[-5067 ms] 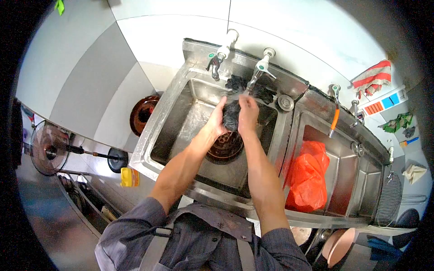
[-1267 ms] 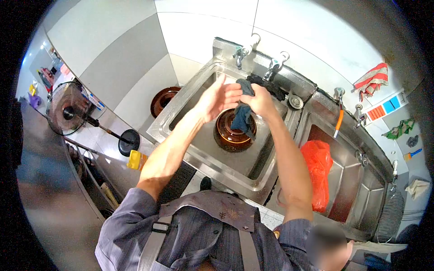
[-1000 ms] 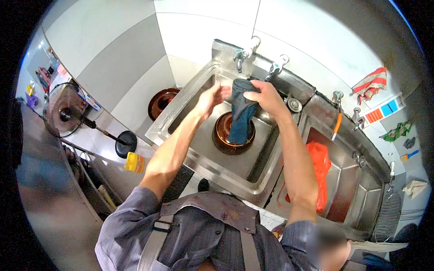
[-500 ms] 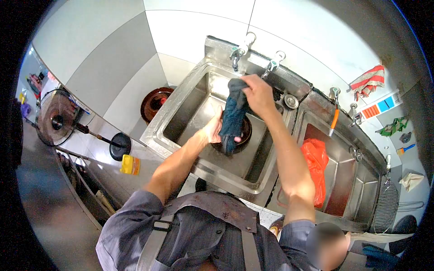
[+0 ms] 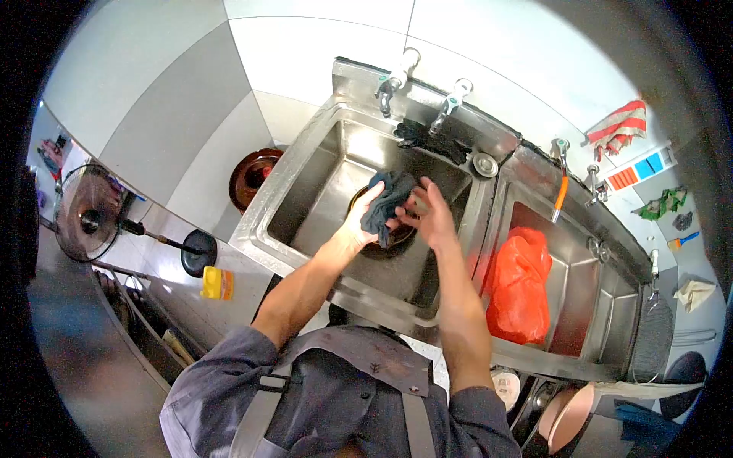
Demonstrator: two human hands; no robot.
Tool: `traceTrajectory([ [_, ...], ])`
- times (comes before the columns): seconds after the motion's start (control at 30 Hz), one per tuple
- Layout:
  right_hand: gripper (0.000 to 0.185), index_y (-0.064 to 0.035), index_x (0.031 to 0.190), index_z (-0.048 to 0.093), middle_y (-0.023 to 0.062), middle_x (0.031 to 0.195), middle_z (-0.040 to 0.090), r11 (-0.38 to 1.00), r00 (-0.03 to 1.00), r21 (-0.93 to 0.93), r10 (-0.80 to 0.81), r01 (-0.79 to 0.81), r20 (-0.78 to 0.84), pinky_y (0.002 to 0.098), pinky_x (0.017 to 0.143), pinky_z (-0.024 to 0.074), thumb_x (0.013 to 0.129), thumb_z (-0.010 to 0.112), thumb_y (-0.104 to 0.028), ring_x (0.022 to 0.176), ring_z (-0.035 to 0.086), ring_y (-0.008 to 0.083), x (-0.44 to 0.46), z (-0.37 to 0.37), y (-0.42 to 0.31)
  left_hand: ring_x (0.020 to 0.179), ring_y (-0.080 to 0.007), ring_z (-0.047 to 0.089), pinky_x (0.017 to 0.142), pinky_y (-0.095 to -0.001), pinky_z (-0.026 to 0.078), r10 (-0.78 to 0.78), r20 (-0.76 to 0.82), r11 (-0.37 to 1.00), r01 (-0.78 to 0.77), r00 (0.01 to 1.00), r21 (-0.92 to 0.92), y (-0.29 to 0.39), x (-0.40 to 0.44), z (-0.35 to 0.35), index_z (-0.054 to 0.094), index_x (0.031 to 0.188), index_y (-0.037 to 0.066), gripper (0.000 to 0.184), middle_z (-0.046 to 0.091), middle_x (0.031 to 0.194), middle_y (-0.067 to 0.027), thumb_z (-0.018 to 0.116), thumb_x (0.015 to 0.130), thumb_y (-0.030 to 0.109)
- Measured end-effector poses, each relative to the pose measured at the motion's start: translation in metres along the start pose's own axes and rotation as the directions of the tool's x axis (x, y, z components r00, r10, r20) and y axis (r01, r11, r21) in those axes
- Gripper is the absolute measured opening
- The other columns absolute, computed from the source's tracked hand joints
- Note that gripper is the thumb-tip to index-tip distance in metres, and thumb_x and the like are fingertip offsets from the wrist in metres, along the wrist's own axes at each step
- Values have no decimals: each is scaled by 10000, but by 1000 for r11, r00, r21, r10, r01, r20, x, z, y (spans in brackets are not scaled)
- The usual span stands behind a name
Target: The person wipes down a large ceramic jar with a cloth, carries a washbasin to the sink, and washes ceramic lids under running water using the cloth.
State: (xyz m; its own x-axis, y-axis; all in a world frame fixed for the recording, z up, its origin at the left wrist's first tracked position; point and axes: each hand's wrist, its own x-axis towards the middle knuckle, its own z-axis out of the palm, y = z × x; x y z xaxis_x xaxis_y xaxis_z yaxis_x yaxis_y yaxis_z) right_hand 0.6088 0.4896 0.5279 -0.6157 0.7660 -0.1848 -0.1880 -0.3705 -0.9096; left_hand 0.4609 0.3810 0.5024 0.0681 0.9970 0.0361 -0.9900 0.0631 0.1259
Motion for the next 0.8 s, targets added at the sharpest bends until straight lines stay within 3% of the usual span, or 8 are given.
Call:
traceTrajectory([
  [0.03, 641, -111, 1444, 474, 92, 1304, 598, 966, 983, 180, 177, -183, 52, 434, 869, 534, 985, 552, -552, 1099, 622, 236, 8, -1, 7, 832, -248, 650, 559, -316, 564, -21, 76, 998, 26, 997, -58, -6, 5, 3, 479, 1395, 27, 570, 624, 1207, -213, 516, 1020, 455],
  [0.1, 768, -133, 1529, 372, 127, 1276, 614, 888, 957, 421, 64, -184, 283, 462, 713, 589, 970, 477, -649, 995, 670, 274, 20, 3, 20, 793, -220, 619, 522, -286, 516, -18, 106, 997, 26, 994, -76, -25, 9, 5, 443, 1434, 63, 683, 603, 1227, -204, 525, 982, 569],
  [0.27, 660, -111, 1437, 520, 84, 1061, 696, 892, 967, 442, -17, -100, 253, 311, 757, 575, 937, 652, -522, 873, 673, 174, 26, 32, -11, 779, -197, 607, 533, -284, 493, -59, 14, 996, 59, 998, -70, -40, 4, -4, 466, 1389, 84, 744, 616, 1139, -156, 553, 917, 652],
  [0.37, 218, -54, 982, 732, 29, 942, 679, 991, 962, -114, 95, -68, 256, 270, 715, 511, 857, 772, -228, 814, 642, 125, 32, 34, -26, 782, -195, 630, 573, -294, 520, -36, -188, 982, 69, 981, 174, -33, 0, -2, 539, 1283, 71, 565, 641, 1041, -107, 669, 916, 482],
  [0.47, 175, -56, 887, 714, 3, 811, 659, 831, 970, -552, 72, 71, 234, 305, 699, 499, 820, 768, -208, 755, 619, 114, 52, 39, -20, 802, -174, 664, 637, -310, 553, 0, -333, 927, 125, 943, 353, -16, -11, 30, 631, 1143, 65, 319, 673, 942, -59, 755, 898, 228],
  [0.6, 239, -3, 932, 719, 76, 842, 711, 624, 964, -762, 51, 173, 260, 363, 729, 507, 834, 742, -221, 766, 669, 202, 59, 64, -22, 872, -163, 681, 711, -326, 557, 68, -389, 784, 192, 919, 590, -12, -6, 27, 676, 1125, 38, 315, 708, 993, -76, 772, 848, 156],
  [0.7, 370, 16, 1130, 691, 201, 1102, 716, 73, 946, -948, -117, 311, 302, 460, 886, 529, 895, 672, -269, 1015, 680, 400, 67, 71, -7, 876, -202, 659, 775, -350, 529, 441, -302, 423, 101, 845, 901, -20, 3, 10, 622, 1214, -96, 558, 717, 984, -105, 835, 782, 187],
  [0.8, 388, -3, 1193, 664, 217, 1107, 709, -157, 959, -950, -46, 270, 280, 484, 920, 533, 925, 651, -283, 1051, 676, 390, 62, 87, -10, 881, -261, 699, 779, -388, 539, 528, -299, 210, 218, 795, 953, -27, 9, -5, 603, 1176, -143, 626, 729, 952, -180, 841, 771, 270],
])
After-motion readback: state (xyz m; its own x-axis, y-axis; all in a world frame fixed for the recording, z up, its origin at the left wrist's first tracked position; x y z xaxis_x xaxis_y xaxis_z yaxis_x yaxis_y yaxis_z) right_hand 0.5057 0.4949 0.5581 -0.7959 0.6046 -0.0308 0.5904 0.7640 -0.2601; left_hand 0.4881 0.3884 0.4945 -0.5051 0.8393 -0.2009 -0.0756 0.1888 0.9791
